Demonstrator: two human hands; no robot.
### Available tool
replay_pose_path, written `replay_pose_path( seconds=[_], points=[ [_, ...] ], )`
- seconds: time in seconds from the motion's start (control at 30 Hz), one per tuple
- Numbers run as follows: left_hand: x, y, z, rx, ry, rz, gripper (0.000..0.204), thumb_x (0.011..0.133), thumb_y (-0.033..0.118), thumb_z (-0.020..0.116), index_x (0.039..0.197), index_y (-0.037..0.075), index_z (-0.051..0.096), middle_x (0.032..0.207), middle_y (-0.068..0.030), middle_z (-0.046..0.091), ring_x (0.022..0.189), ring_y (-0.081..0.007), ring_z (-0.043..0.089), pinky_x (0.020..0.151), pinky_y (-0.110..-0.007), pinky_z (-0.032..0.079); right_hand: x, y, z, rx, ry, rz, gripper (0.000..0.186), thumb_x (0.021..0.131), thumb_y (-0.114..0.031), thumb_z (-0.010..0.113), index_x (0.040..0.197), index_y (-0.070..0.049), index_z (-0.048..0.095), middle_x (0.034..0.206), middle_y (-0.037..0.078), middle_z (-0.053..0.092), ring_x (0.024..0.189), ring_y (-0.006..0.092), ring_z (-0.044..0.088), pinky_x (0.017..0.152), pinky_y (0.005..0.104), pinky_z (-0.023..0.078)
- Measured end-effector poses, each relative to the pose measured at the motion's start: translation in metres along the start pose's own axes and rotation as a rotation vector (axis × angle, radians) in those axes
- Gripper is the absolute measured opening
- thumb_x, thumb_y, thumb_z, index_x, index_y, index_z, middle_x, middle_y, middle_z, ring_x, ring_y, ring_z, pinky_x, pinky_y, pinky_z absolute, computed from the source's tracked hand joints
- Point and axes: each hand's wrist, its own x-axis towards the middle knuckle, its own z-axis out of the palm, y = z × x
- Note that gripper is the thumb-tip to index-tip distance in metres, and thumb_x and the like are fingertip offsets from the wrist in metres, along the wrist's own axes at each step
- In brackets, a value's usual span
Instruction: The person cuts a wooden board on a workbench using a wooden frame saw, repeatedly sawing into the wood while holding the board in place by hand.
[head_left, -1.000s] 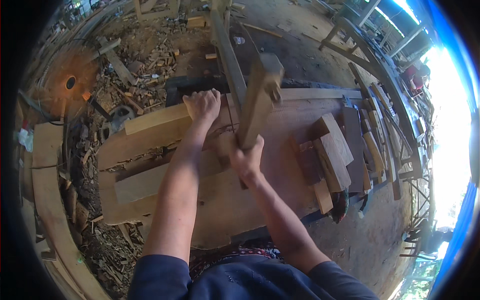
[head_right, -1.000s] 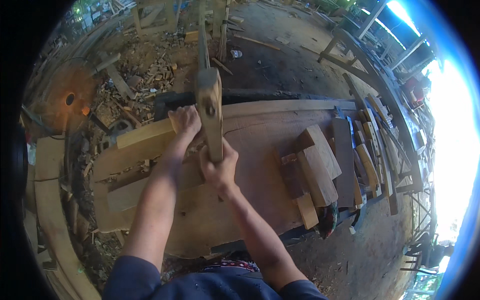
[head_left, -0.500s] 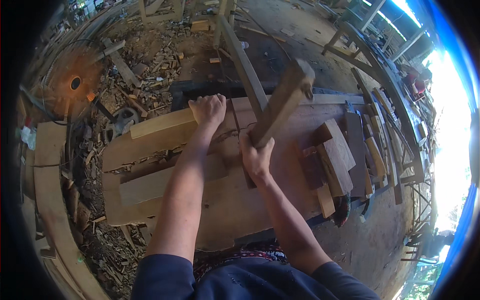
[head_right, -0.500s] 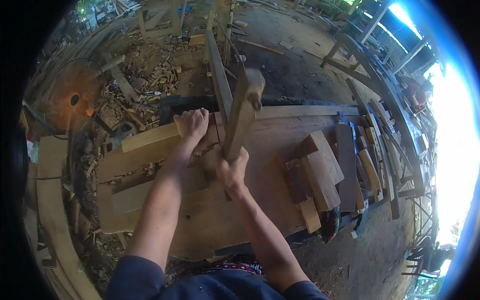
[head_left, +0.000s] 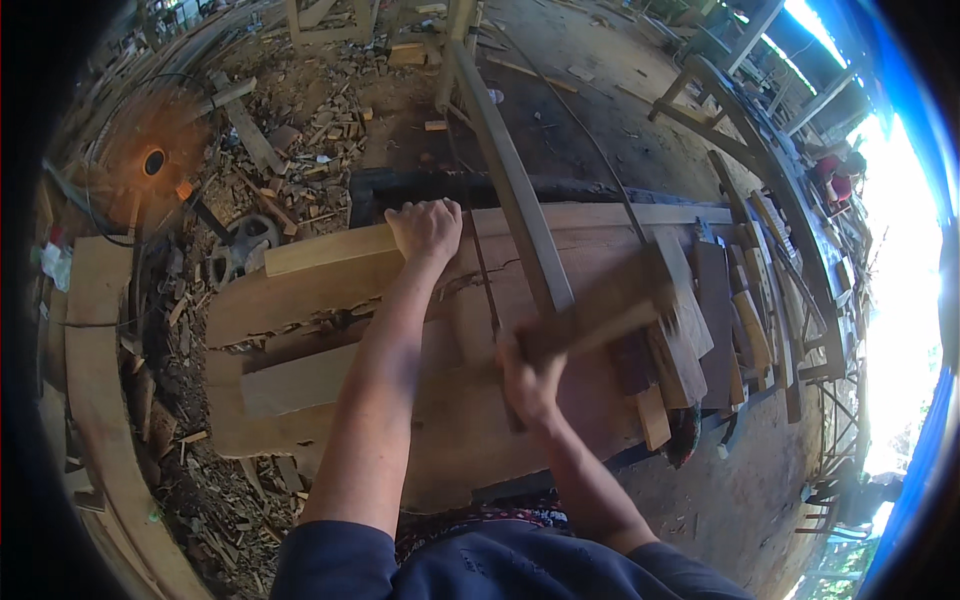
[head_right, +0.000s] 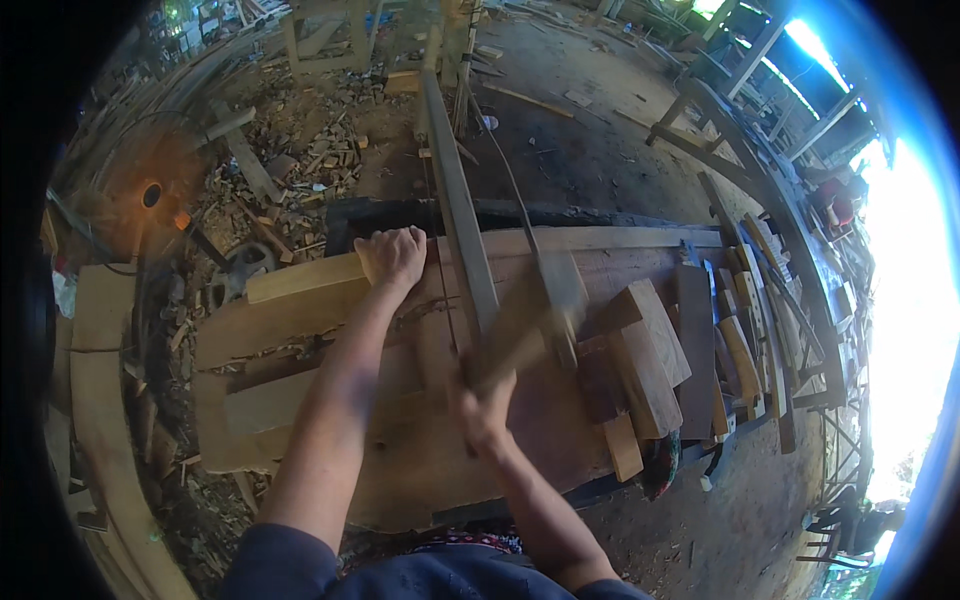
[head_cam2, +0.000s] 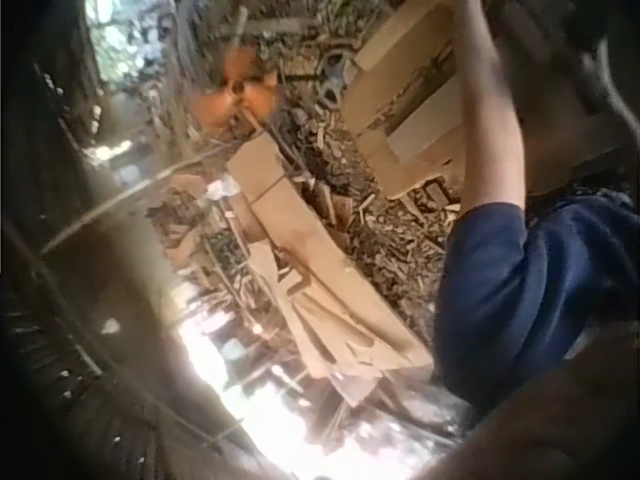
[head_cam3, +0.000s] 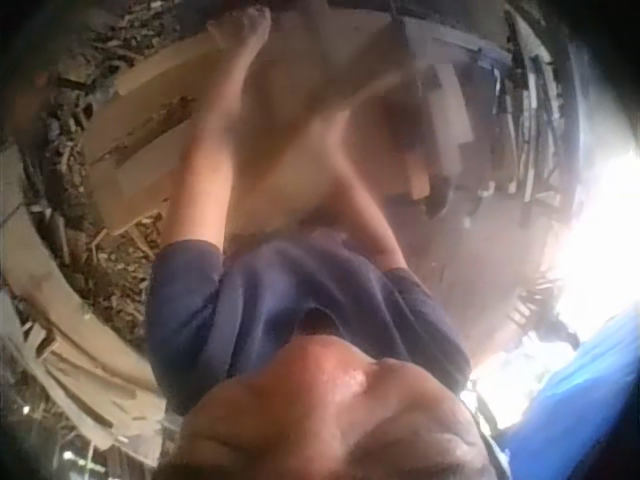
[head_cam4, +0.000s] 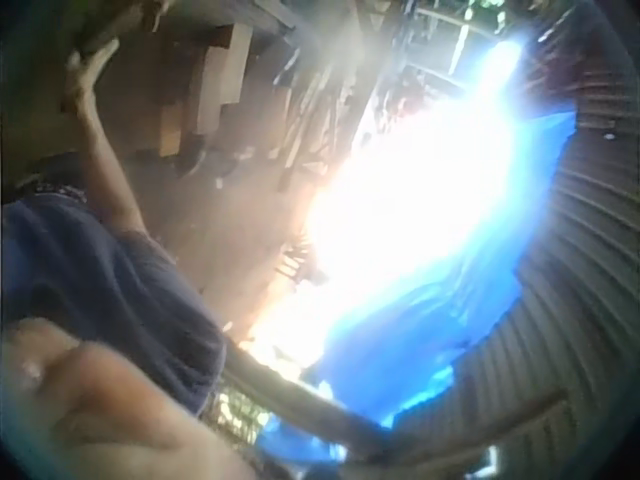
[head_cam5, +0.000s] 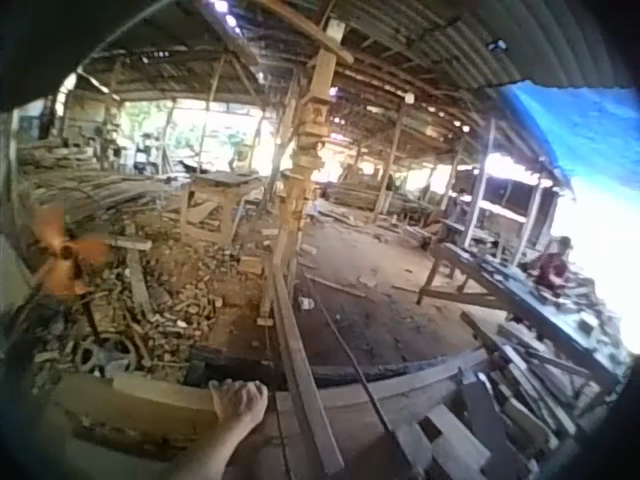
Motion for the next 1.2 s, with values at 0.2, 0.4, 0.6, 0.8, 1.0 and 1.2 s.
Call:
replay_pose_path(
  seconds=[0.2,0.4,0.6,0.8,1.0,1.2],
  points=[
    [-0.003,0.01,-0.008,-0.021,0.102,0.049,0.05,0.095,0.035,0.035,0.071,0.011,0.071,0.077,-0.01,0.071,0.083,-0.0279,0.066,0.079,-0.048,0.041,0.038,-0.027,0.01,0.048,-0.004,0.057,0.007,0.082,-0.002,0.058,0.081,-0.003,0.051,0.062,0.002,0.052,0.052,0.011,0.051,0.048,0.0272,0.042],
    [-0.003,-0.002,0.005,-0.018,0.087,-0.034,0.051,0.095,0.035,0.035,0.068,0.012,0.071,0.075,-0.01,0.071,0.079,-0.0284,0.066,0.078,-0.05,0.041,0.008,-0.022,-0.001,0.103,-0.001,0.151,0.007,0.078,-0.001,0.056,0.075,-0.004,0.05,0.061,0.003,0.052,0.053,0.0125,0.052,0.049,0.0284,0.043],
    [-0.004,0.009,-0.006,0.005,0.143,0.045,0.051,0.096,0.034,0.035,0.066,0.012,0.07,0.073,-0.0101,0.071,0.079,-0.0279,0.066,0.077,-0.049,0.041,0.02,-0.039,0.006,0.023,0.009,0.05,0.012,0.082,-0.006,0.057,0.072,-0.006,0.052,0.059,0.0,0.049,0.054,0.0091,0.049,0.049,0.0278,0.04],
    [-0.004,-0.001,0.005,0.016,0.136,-0.002,0.05,0.096,0.035,0.036,0.067,0.012,0.07,0.073,-0.0106,0.07,0.08,-0.0282,0.066,0.075,-0.049,0.042,0.029,-0.013,0.002,-0.084,-0.085,0.1,0.01,0.078,-0.008,0.064,0.081,-0.001,0.057,0.069,0.007,0.058,0.064,0.0165,0.054,0.06,0.0345,0.046],
    [-0.014,0.002,-0.007,-0.088,0.2,0.109,0.041,0.098,0.039,0.041,0.083,0.014,0.069,0.086,-0.0068,0.07,0.091,-0.0277,0.064,0.08,-0.049,0.04,-0.031,-0.017,-0.024,0.147,-0.014,0.116,0.007,0.082,-0.004,0.058,0.088,-0.004,0.055,0.067,0.0,0.055,0.057,0.0093,0.053,0.051,0.0262,0.043],
    [-0.035,-0.019,-0.001,-0.253,0.222,0.336,0.03,0.092,0.04,0.055,0.109,0.016,0.061,0.108,-0.0058,0.061,0.11,-0.0256,0.053,0.094,-0.049,0.034,0.042,-0.037,0.013,0.073,-0.055,-0.014,0.004,0.078,-0.004,0.058,0.076,-0.003,0.055,0.06,-0.001,0.053,0.055,0.0073,0.051,0.05,0.0264,0.041]
  ],
)
